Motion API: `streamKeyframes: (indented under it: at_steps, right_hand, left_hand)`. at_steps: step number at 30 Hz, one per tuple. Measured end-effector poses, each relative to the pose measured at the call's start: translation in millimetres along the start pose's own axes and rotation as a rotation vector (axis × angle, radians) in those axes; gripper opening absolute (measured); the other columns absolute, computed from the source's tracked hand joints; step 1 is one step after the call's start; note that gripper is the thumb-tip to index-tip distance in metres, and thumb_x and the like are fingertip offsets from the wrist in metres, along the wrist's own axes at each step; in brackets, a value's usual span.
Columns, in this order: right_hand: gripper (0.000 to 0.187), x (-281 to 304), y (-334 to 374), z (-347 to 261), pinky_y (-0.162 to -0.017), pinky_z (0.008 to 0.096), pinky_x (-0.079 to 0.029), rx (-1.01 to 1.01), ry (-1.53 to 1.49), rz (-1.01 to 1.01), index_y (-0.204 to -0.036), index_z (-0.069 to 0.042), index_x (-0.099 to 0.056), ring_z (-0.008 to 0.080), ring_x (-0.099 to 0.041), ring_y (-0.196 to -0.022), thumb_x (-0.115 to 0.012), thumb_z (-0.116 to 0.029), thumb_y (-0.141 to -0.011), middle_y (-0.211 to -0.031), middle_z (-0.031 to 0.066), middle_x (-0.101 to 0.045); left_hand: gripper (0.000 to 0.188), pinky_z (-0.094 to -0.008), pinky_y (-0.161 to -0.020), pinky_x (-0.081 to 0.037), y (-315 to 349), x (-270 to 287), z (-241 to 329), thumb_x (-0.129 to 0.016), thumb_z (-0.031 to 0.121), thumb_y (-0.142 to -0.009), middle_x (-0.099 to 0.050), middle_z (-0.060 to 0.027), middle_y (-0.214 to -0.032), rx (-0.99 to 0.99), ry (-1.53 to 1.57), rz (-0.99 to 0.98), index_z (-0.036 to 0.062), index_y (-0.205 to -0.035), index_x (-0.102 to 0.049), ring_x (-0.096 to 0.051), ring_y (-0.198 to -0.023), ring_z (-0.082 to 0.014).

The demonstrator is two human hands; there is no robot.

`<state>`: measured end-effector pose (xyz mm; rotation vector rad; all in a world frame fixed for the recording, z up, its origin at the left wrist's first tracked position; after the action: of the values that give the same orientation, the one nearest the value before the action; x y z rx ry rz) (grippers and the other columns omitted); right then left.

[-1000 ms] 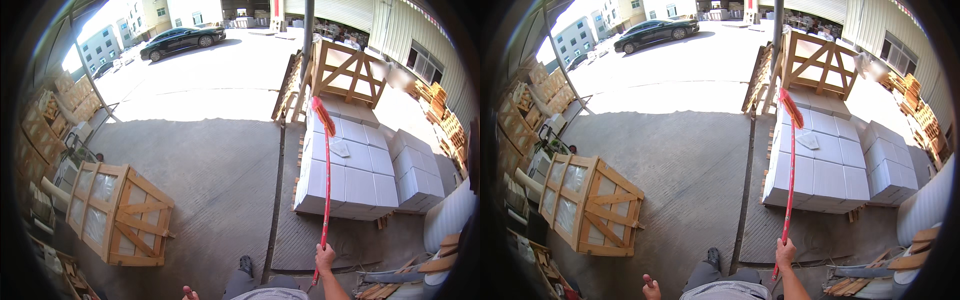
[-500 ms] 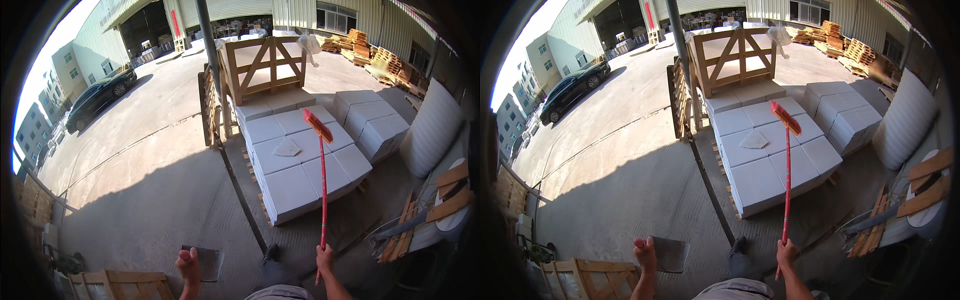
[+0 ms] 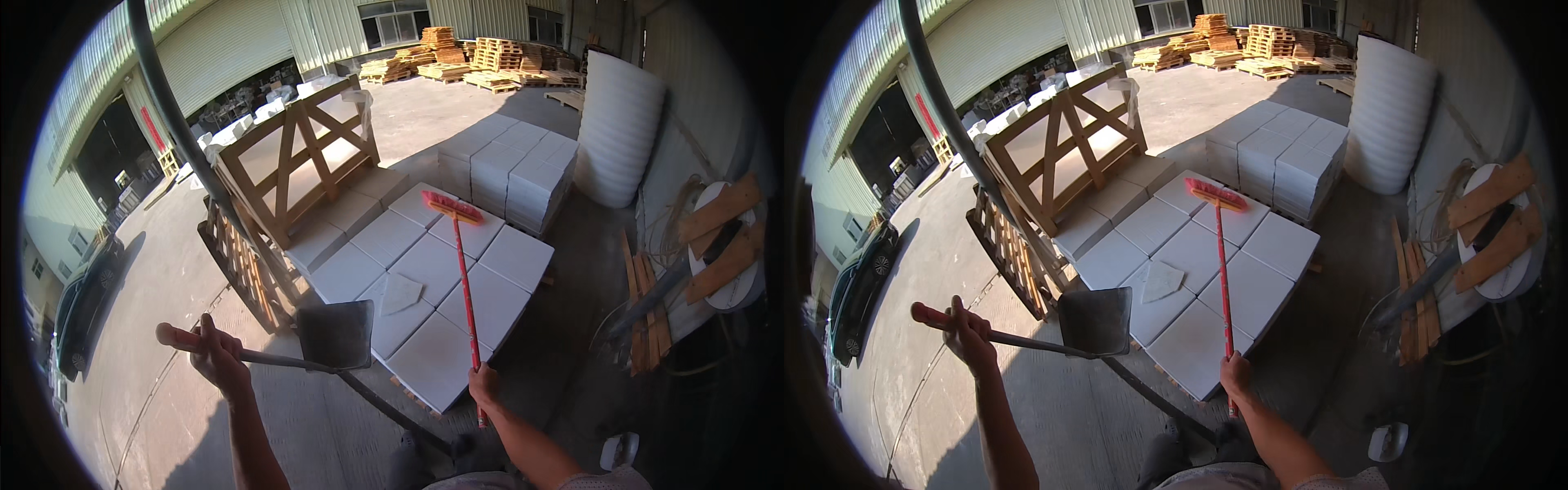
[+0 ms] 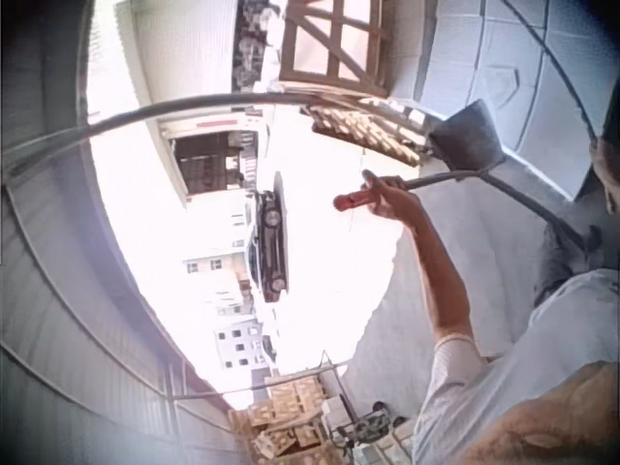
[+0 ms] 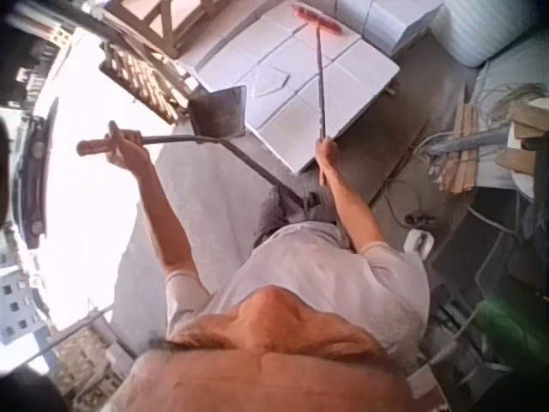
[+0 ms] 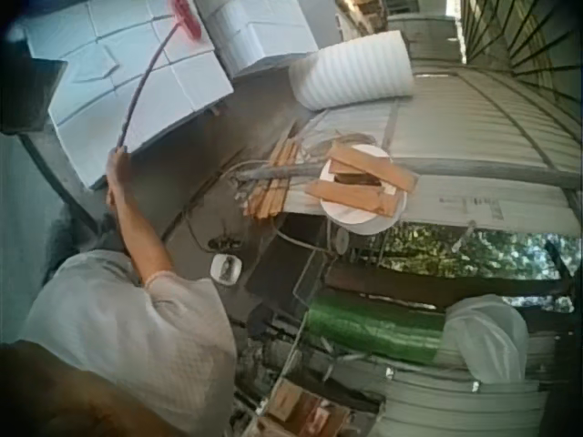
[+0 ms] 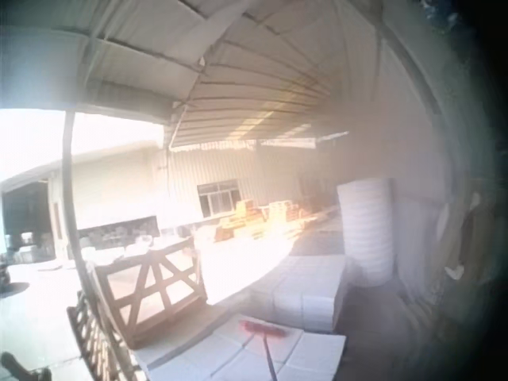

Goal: The person sweeps debris on a cluttered workshop floor into a dustpan using a red broom and then moves around the area to collect more debris. The person later picks up a green spray bottle and sprays the floor.

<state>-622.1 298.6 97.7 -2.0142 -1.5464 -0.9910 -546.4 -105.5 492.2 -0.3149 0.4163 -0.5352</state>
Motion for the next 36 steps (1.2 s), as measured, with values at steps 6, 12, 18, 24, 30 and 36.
streamKeyframes:
  at_steps: [6,12,18,24,30,36]
  right_hand:
    - [0.026,-104,-52,-118,-0.066,0.0495,-0.051,-0.153,-0.063,-0.016,-0.09,-0.002,-0.057,0.0388,-0.064,-0.071,-0.055,-0.028,-0.084,-0.074,0.0206,-0.065]
    - [0.044,-185,-77,-178,-0.074,0.0474,-0.048,0.014,-0.115,-0.367,-0.09,0.003,-0.056,0.042,-0.061,-0.085,-0.053,-0.04,-0.086,-0.086,0.0244,-0.062]
    - [0.041,-213,32,-5,-0.074,0.0481,-0.049,-0.055,-0.056,-0.382,-0.095,0.0,-0.059,0.0394,-0.062,-0.085,-0.05,-0.039,-0.088,-0.086,0.0229,-0.064]
    - [0.042,-115,263,169,-0.075,0.0503,-0.049,-0.998,0.006,-0.167,-0.086,0.001,-0.068,0.04,-0.061,-0.089,-0.056,-0.04,-0.079,-0.091,0.022,-0.065]
    - [0.022,-92,427,190,-0.053,0.0338,-0.052,-1.531,-0.675,0.145,-0.083,-0.001,-0.064,0.0204,-0.066,-0.063,-0.059,-0.022,-0.084,-0.078,0.0093,-0.068]
    - [0.026,-117,488,183,-0.059,0.0358,-0.053,-1.546,-0.866,0.073,-0.093,-0.001,-0.062,0.0213,-0.068,-0.071,-0.058,-0.026,-0.085,-0.087,0.0084,-0.068]
  left_hand:
    - [0.038,-0.0221,-0.037,-0.019,-123,-135,-120,-0.064,0.033,-0.088,-0.027,0.0054,-0.05,0.036,0.003,-0.06,0.0128,-0.065,-0.041,-0.026,-0.04,-0.0038]
    - [0.058,-0.0354,-0.075,-0.038,-193,-248,-265,-0.048,0.048,-0.093,-0.048,-0.0046,-0.064,0.014,-0.476,-0.335,0.0005,-0.127,-0.047,-0.047,-0.052,-0.0129]
    - [0.06,-0.0426,-0.091,-0.047,-213,-323,-377,-0.047,0.05,-0.093,-0.057,-0.0061,-0.071,-0.114,-0.46,-0.424,0.0024,-0.129,-0.047,-0.056,-0.063,-0.0203]
    - [0.042,-0.0337,-0.072,-0.045,-332,-367,-475,-0.053,0.041,-0.091,-0.06,-0.0093,-0.08,0.038,-0.426,-0.725,-0.0013,-0.093,-0.06,-0.058,-0.074,-0.0197]
    - [0.049,-0.035,-0.057,-0.048,-334,-316,-560,-0.057,0.041,-0.087,-0.065,-0.0116,-0.086,0.187,-0.625,-0.963,-0.0056,-0.1,-0.065,-0.059,-0.068,-0.0218]
    - [0.038,-0.0354,-0.057,-0.053,-179,-176,-580,-0.055,0.032,-0.086,-0.064,-0.0145,-0.074,0.178,-0.934,-1.076,-0.0055,-0.088,-0.064,-0.064,-0.065,-0.0275]
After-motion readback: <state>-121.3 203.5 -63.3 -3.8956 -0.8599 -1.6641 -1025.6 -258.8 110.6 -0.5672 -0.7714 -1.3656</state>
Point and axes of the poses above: each hand's wrist, its own y-axis away from the middle knuckle, its own x-axis out of the back of the hand, z = x × y, the point moved 4 cm from there along -y, towards the middle knuckle
